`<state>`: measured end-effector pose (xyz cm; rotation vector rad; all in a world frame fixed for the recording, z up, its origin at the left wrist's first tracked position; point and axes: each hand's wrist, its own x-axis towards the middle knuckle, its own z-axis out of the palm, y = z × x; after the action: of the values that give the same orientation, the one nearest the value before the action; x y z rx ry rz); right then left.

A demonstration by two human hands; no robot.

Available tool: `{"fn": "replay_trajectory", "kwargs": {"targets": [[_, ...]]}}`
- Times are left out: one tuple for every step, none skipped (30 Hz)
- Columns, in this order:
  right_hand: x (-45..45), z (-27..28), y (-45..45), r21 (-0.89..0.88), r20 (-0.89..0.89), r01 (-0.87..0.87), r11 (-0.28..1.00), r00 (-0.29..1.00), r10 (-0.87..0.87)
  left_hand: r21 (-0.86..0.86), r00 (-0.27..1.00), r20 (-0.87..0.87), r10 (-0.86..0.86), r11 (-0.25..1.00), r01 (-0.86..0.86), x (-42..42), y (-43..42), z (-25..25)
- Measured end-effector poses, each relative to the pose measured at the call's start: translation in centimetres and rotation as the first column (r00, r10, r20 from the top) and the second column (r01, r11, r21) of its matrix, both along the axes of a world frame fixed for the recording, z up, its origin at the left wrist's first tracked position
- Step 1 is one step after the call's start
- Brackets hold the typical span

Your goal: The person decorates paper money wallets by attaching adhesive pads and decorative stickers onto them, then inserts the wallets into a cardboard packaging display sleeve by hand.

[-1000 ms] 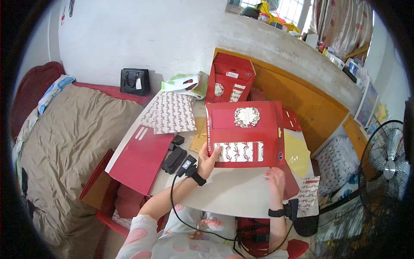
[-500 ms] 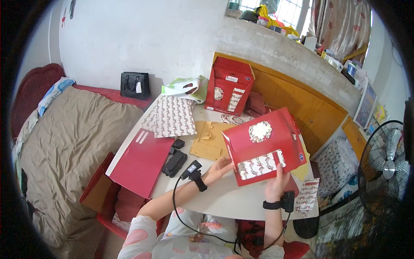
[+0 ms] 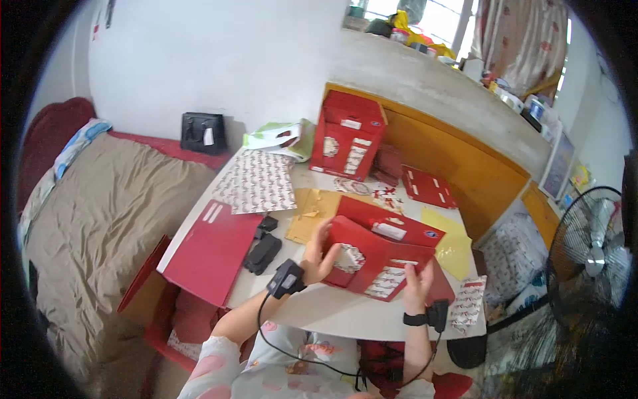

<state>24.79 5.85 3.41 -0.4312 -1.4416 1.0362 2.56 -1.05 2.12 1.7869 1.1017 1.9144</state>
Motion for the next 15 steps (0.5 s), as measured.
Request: {"fn": "replay_trajectory", "kwargs": {"targets": [[-0.2, -0.2, -0.1, -0.020, -0.017, -0.023, 1.000, 1.000, 0.023, 0.051, 0.996, 0.025, 0.081, 0.995, -0.082, 0.4, -0.2, 0.5], [-0.4, -0.4, -0.2, -0.039, -0.038, -0.048, 0.998, 0.998, 0.047, 0.098, 0.985, 0.054, 0.161, 0.981, -0.166, 0.7, -0.4, 0.9], [-0.5, -0.2, -0.1, -0.002, 0.009, -0.060, 0.998, 0.998, 0.060, 0.098, 0.986, 0.094, 0.135, 0.985, -0.144, 0.4, -0.4, 0.7], [-0.8, 0.0, -0.5, -0.037, 0.003, -0.067, 0.997, 0.998, 0.067, 0.096, 0.985, 0.133, 0.113, 0.987, -0.126, 0.2, -0.5, 0.8], [-1.0, 0.1, -0.6, -0.018, -0.008, -0.081, 0.997, 0.997, 0.081, 0.186, 0.990, 0.121, 0.066, 0.979, -0.088, 0.4, -1.0, 1.8], [-1.2, 0.2, -0.6, 0.001, -0.018, -0.097, 0.995, 0.995, 0.097, 0.200, 0.994, 0.094, 0.064, 0.976, -0.082, 0.0, -0.9, 1.6], [-1.1, 0.4, -0.7, 0.010, -0.001, -0.133, 0.991, 0.991, 0.133, 0.195, 0.993, 0.112, 0.041, 0.979, -0.062, 0.0, -1.0, 1.6], [-1.1, 0.5, -0.8, 0.014, -0.004, -0.121, 0.993, 0.993, 0.121, 0.189, 0.991, 0.131, 0.020, 0.981, -0.045, 0.0, -1.3, 1.8], [-1.2, 0.5, -0.9, 0.053, -0.012, -0.096, 0.994, 0.995, 0.096, 0.174, 0.987, 0.158, -0.007, 0.984, -0.021, 0.0, -1.5, 2.0], [-1.2, 0.6, -1.0, 0.090, -0.019, -0.072, 0.993, 0.997, 0.074, 0.180, 0.987, 0.158, 0.012, 0.983, -0.040, 0.0, -1.7, 2.4], [-1.1, 1.1, -1.1, 0.142, -0.018, -0.034, 0.989, 0.999, 0.037, 0.152, 0.988, 0.155, 0.019, 0.987, -0.043, -0.2, -1.8, 2.3], [-1.1, 1.5, -1.2, 0.140, -0.018, -0.028, 0.990, 0.999, 0.031, 0.123, 0.988, 0.151, 0.028, 0.991, -0.047, -0.3, -1.9, 2.3], [-1.1, 1.9, -1.2, 0.185, -0.068, 0.020, 0.982, 0.998, -0.007, 0.156, 0.991, 0.133, 0.031, 0.986, -0.052, -0.3, -2.0, 2.8], [-1.0, 2.0, -1.2, 0.229, -0.119, 0.067, 0.971, 0.992, -0.041, 0.154, 0.991, 0.133, 0.028, 0.987, -0.049, -0.4, -2.0, 2.7], [-0.9, 1.9, -1.0, 0.226, -0.118, 0.069, 0.972, 0.992, -0.043, 0.149, 0.991, 0.133, 0.025, 0.988, -0.044, -0.6, -2.0, 2.7]]}}
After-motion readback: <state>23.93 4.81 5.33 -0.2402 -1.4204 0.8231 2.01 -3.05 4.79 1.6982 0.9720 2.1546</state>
